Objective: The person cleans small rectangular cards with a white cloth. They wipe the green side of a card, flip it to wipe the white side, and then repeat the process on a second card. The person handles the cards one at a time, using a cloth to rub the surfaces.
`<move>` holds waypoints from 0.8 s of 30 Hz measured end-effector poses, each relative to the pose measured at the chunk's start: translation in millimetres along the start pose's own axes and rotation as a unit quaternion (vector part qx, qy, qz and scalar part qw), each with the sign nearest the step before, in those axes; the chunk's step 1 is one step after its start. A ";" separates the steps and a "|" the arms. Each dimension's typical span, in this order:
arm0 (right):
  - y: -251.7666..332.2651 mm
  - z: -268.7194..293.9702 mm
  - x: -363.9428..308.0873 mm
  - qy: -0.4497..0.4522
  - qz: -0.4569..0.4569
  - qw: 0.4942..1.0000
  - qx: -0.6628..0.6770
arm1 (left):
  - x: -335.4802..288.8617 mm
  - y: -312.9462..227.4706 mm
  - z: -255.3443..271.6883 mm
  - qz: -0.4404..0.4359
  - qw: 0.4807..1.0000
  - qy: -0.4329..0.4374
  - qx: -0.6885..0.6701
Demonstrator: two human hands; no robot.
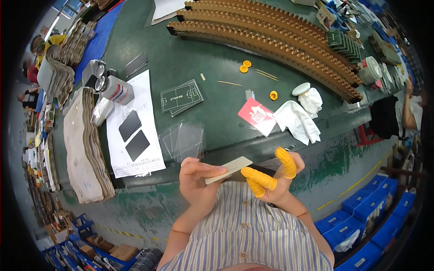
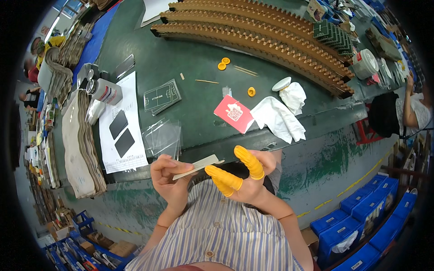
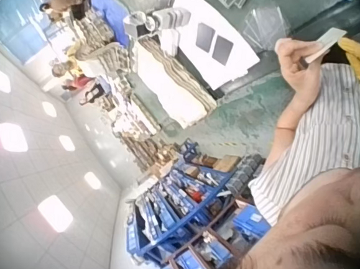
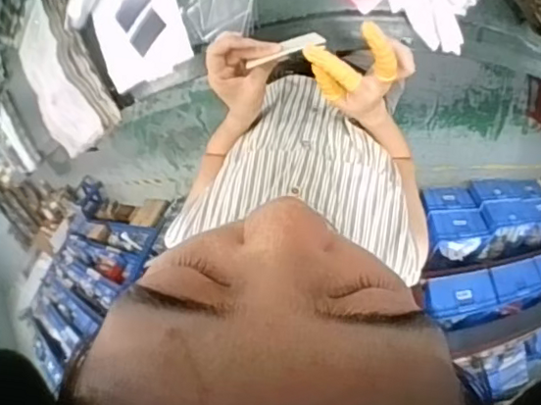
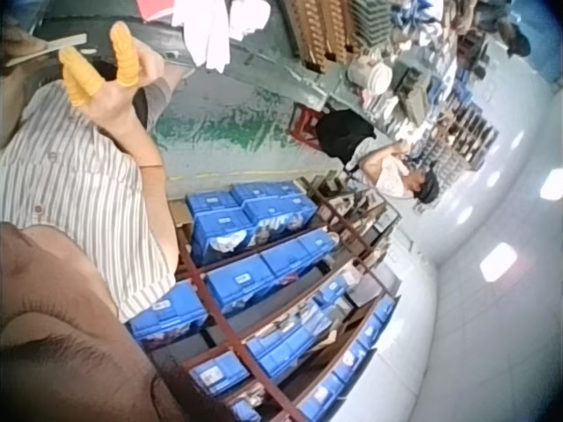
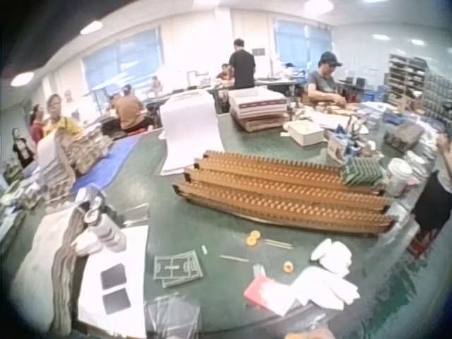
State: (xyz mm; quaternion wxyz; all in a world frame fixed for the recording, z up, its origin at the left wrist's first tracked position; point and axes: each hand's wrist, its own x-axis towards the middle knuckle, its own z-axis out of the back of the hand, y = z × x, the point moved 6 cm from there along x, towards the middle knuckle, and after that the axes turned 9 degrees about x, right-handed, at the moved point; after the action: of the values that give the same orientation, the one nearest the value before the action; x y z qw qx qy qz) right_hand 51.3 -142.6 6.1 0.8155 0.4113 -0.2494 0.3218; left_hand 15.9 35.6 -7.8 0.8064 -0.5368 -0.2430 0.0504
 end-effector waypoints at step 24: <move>-9.1 3.1 4.3 -0.009 -0.071 0.996 0.050 | 1.3 0.5 1.5 0.025 0.998 -0.046 -0.043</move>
State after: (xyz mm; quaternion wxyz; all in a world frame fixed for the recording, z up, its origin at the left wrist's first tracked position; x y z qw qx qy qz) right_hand 60.4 -147.9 6.0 0.8122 0.4716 -0.2104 0.2713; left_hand 16.5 37.5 -7.4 0.7689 -0.5739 -0.2688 0.0844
